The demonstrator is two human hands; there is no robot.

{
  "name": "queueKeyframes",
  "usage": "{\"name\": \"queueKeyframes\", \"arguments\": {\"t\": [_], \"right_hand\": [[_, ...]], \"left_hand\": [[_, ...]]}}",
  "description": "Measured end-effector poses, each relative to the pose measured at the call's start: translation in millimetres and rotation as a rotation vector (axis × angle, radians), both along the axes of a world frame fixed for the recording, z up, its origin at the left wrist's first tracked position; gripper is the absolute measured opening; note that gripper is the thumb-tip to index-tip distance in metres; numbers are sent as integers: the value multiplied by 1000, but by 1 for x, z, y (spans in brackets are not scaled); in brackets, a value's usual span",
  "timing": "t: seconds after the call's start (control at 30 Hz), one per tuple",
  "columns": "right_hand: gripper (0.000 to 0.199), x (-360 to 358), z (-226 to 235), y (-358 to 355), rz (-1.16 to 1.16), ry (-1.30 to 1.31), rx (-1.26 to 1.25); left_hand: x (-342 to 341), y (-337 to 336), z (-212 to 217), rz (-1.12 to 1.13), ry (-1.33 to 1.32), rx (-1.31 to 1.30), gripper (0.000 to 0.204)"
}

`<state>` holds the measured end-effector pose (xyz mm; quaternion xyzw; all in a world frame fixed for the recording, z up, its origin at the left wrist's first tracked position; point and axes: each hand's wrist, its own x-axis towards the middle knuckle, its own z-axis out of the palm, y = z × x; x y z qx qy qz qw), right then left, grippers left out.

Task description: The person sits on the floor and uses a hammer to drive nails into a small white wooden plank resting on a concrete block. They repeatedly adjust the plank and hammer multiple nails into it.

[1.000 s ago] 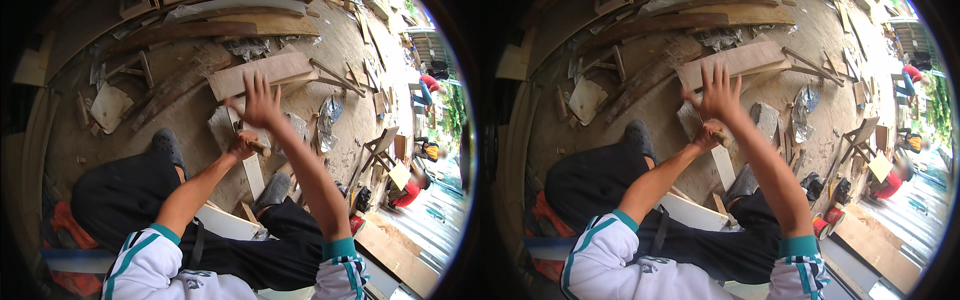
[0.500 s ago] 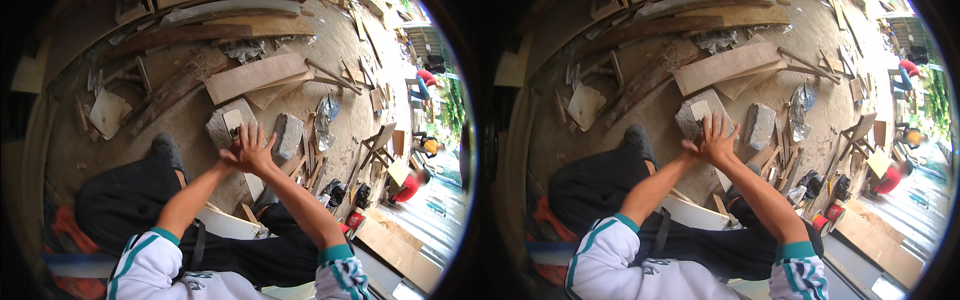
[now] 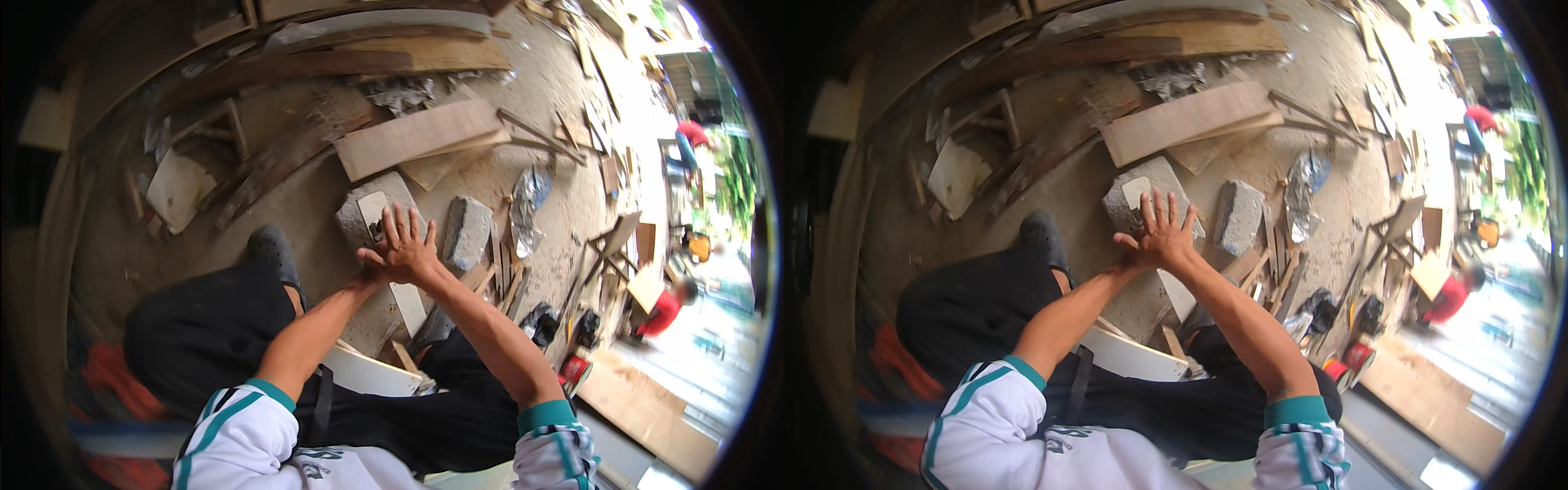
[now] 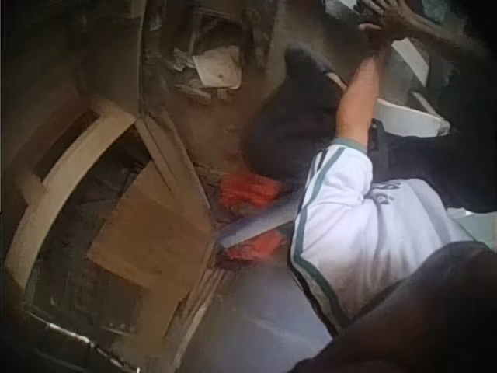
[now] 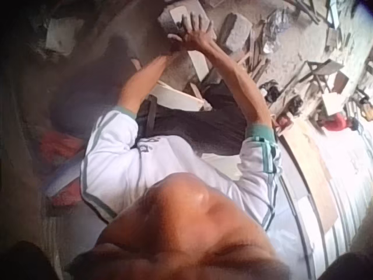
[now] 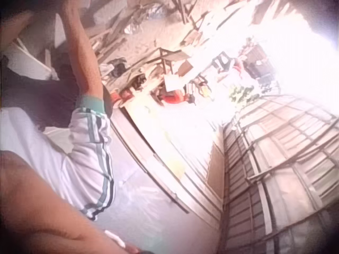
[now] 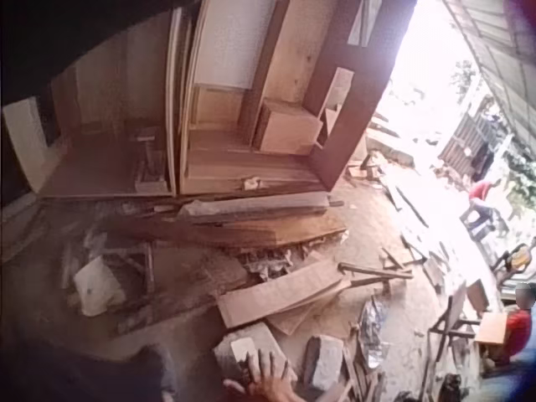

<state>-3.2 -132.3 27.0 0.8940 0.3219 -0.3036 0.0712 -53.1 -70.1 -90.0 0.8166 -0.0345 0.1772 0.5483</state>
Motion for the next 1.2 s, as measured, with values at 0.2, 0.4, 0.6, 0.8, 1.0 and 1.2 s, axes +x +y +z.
{"name": "queueKeyframes", "arguments": {"t": [0.2, 0.4, 0.6, 0.8, 1.0, 1.2], "right_hand": [[106, 9, -7, 33, 115, -169, 28], [111, 0, -11, -2, 221, -201, -60], [110, 8, -2, 58, 62, -155, 62], [106, 5, 42, 19, -34, 52, -373], [53, -5, 20, 1, -37, 76, -66], [28, -18, 15, -33, -90, -191, 875]], "left_hand": [[-1, -8, 5, -5, 67, -102, 14], [-19, -5, -19, -59, 154, 96, 28], [-4, -7, -5, -70, 166, 127, 42], [-3, -4, 3, -127, 267, 288, 56], [-2, -1, -19, -61, -19, 123, 36], [-4, -5, -3, -73, 115, 115, 32]]}}
